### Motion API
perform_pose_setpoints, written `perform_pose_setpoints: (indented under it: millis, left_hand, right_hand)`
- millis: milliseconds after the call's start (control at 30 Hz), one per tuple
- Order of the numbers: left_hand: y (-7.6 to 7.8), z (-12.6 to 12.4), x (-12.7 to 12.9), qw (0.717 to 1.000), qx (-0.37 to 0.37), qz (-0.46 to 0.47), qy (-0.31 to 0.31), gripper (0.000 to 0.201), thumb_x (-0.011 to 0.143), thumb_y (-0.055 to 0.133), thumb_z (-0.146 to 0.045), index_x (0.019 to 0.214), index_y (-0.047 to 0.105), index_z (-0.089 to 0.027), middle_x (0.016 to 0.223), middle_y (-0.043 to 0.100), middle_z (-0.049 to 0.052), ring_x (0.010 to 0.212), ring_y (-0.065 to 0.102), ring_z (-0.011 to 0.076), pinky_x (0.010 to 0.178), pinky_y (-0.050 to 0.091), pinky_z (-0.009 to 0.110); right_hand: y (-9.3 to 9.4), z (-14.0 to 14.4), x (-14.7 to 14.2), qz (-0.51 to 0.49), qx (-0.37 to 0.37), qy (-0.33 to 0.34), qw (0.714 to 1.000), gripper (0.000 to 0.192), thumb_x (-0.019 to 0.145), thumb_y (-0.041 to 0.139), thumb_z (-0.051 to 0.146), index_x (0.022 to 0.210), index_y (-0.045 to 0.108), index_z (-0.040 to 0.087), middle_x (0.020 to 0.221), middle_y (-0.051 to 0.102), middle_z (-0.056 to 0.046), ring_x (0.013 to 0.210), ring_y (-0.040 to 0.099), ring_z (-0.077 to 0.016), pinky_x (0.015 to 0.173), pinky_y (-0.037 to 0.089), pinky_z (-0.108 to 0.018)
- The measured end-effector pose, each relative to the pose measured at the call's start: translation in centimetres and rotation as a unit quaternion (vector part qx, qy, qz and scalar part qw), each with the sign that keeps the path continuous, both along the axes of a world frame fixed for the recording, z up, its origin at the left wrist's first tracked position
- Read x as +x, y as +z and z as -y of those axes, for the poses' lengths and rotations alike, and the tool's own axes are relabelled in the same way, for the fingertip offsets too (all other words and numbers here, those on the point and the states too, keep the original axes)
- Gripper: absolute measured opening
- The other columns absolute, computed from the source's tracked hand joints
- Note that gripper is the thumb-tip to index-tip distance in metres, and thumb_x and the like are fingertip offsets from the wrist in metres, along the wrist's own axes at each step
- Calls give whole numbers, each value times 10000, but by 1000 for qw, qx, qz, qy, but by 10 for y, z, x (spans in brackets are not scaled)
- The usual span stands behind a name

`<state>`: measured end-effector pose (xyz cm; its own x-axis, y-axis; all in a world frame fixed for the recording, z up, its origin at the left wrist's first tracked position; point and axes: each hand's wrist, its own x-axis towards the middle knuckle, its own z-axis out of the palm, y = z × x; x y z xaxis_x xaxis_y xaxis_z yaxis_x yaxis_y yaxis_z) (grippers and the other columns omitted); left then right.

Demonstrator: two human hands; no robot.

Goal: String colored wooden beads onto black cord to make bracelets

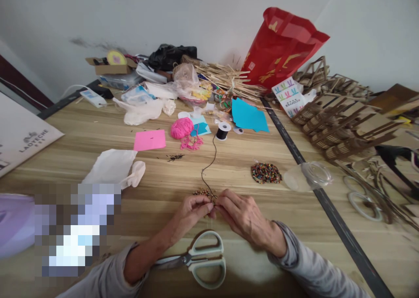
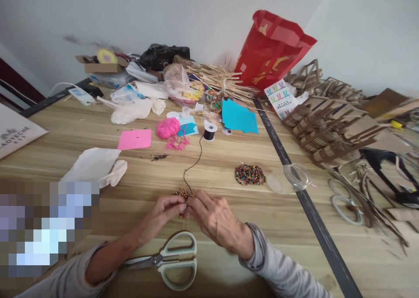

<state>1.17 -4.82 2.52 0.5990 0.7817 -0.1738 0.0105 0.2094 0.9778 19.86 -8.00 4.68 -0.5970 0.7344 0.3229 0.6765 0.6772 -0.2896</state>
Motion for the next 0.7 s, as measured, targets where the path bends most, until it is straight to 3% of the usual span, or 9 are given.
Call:
perform_pose_setpoints:
  millis: [167,333,700]
  left_hand:
    - [-8,1,1,1000,24,-19,4,246,812,562,-328,665,610,-136,667,634,37,683,571,162,678,433,257]
    - [-19,4,3,988,131,-73,27,197,821,520,-244,696,622,-132,687,655,41,690,590,163,675,436,254]
    - [-16,8,4,970,210,-107,65,141,753,519,-171,669,625,-130,650,655,29,630,591,146,613,449,215]
  right_hand:
    - [0,1,-1,-15,-35,2,999,172,975,365,154,914,525,164,838,565,-46,713,539,-140,562,364,-233]
    - [-5,0,-1,-23,-51,6,998,178,983,358,181,917,523,168,840,553,-48,716,525,-142,594,371,-236]
    - [-7,-1,1,-71,-121,39,989,144,975,355,151,914,484,172,848,541,-52,742,506,-151,641,388,-248]
